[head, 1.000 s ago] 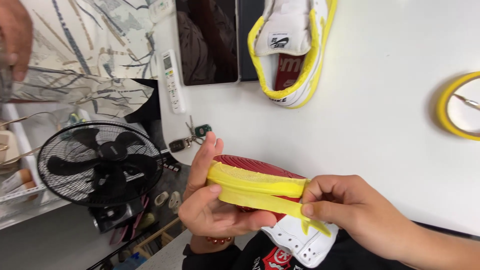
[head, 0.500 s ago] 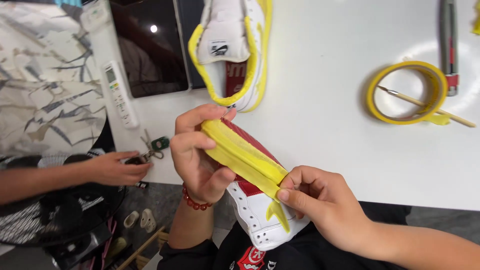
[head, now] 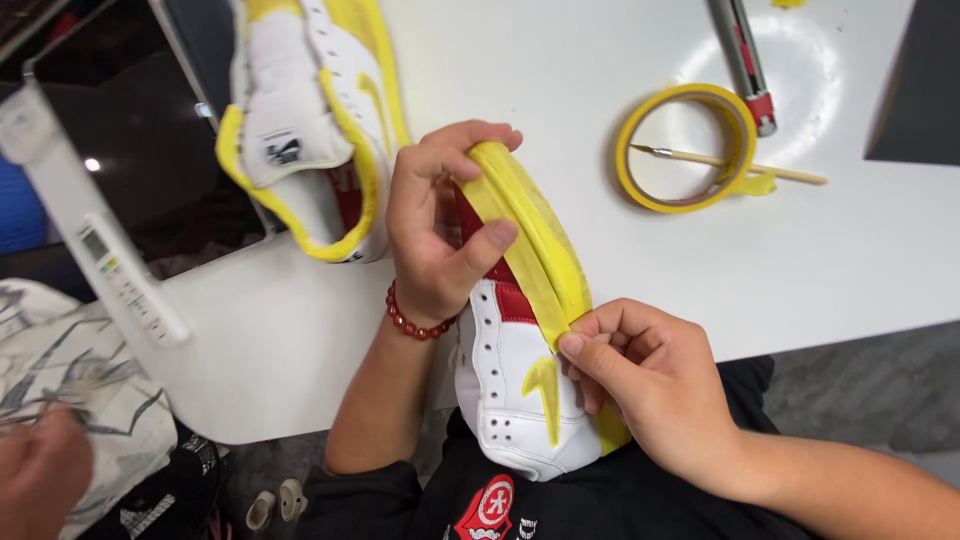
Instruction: The recorder is applying yellow masking tape to the sole and edges of a white and red sneaker on a work table.
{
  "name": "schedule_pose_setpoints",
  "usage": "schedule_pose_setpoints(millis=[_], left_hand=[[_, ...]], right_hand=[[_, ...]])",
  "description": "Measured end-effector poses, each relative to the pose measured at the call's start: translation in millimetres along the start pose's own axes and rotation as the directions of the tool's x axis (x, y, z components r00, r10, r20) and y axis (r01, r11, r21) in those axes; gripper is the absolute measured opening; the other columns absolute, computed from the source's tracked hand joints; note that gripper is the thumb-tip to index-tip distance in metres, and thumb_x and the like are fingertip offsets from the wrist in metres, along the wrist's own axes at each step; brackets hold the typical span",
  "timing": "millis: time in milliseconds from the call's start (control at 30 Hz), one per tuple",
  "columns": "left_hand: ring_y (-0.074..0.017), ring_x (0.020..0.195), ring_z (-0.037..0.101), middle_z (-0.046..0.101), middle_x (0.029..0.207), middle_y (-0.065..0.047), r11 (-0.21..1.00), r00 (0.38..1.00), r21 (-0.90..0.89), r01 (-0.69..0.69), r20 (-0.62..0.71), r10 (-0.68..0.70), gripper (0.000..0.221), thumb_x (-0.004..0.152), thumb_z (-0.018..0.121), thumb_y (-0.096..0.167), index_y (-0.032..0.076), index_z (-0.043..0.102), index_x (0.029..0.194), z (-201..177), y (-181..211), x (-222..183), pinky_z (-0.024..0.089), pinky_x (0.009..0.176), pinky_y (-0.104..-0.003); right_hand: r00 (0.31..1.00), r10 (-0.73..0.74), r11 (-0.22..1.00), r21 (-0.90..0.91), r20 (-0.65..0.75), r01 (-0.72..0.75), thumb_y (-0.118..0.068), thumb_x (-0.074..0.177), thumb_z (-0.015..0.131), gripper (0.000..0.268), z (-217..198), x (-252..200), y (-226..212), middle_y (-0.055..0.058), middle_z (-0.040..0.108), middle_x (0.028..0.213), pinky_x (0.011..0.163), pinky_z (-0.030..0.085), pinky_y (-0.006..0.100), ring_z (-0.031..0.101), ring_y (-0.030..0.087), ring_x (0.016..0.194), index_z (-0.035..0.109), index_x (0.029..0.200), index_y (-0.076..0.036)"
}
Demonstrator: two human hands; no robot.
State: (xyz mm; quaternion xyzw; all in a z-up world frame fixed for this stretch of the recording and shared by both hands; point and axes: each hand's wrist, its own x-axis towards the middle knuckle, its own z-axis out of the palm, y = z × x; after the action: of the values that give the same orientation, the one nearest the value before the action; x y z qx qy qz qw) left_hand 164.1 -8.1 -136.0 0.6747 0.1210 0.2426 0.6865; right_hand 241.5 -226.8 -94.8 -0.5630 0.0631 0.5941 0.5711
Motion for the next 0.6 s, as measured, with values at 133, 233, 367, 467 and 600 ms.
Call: schedule_pose_setpoints(millis=[133,233,367,467,600], left_hand=[[-0.0228,0.128,0.057,0.054,0.140,-0.020,0.991,0.996,-0.106,0.081,0.057,-0.075,0.035,0.103,0.071,0.010,0.006,0.043,0.125,4,-17,8,0.051,0.106,-0.034],[-0.0196,0.122,0.057,0.056,0.144,-0.022,0.985,0.986,-0.085,0.149,0.082,-0.142,0.031,0.106,0.067,0.009,0.004,0.044,0.126,5,-7,14,0.051,0.104,-0.034],[-0.0195,0.121,0.066,0.059,0.144,-0.024,0.947,0.984,0.271,0.171,0.005,-0.179,0.026,0.106,0.066,0.008,-0.001,0.050,0.125,21,20,24,0.062,0.097,-0.032],[-0.0192,0.118,0.070,0.062,0.141,-0.022,0.898,0.986,0.409,0.162,-0.034,-0.162,0.025,0.105,0.066,0.007,-0.002,0.054,0.126,25,23,26,0.065,0.088,-0.030],[-0.0150,0.108,0.070,0.063,0.138,-0.018,0.904,0.982,0.387,0.185,-0.034,-0.186,0.022,0.107,0.065,0.006,-0.001,0.055,0.124,20,23,25,0.067,0.084,-0.028]], right_hand=[[0.998,0.035,0.998,0.044,-0.048,-0.033,-0.009,0.090,0.070,0.015,-8,6,-1,0.007,0.068,0.068,0.044,0.042,0.024,0.057,0.011,0.049,0.070,0.091,0.005],[0.999,0.014,0.998,0.057,-0.052,-0.011,-0.009,0.091,0.070,0.014,-10,9,-2,0.007,0.069,0.069,0.044,0.043,0.023,0.057,0.010,0.049,0.070,0.091,0.005],[0.995,0.015,0.999,0.041,-0.096,-0.011,-0.008,0.091,0.069,0.012,-13,11,-4,0.006,0.068,0.068,0.045,0.044,0.022,0.057,0.008,0.050,0.070,0.092,0.005],[0.996,-0.018,0.999,0.033,-0.088,0.021,-0.008,0.091,0.070,0.012,-13,10,-3,0.005,0.067,0.068,0.046,0.046,0.022,0.056,0.007,0.051,0.070,0.092,0.004],[0.997,-0.039,0.998,0.040,-0.064,0.041,-0.008,0.092,0.070,0.012,-9,9,0,0.005,0.068,0.068,0.047,0.046,0.022,0.057,0.006,0.051,0.071,0.092,0.005]])
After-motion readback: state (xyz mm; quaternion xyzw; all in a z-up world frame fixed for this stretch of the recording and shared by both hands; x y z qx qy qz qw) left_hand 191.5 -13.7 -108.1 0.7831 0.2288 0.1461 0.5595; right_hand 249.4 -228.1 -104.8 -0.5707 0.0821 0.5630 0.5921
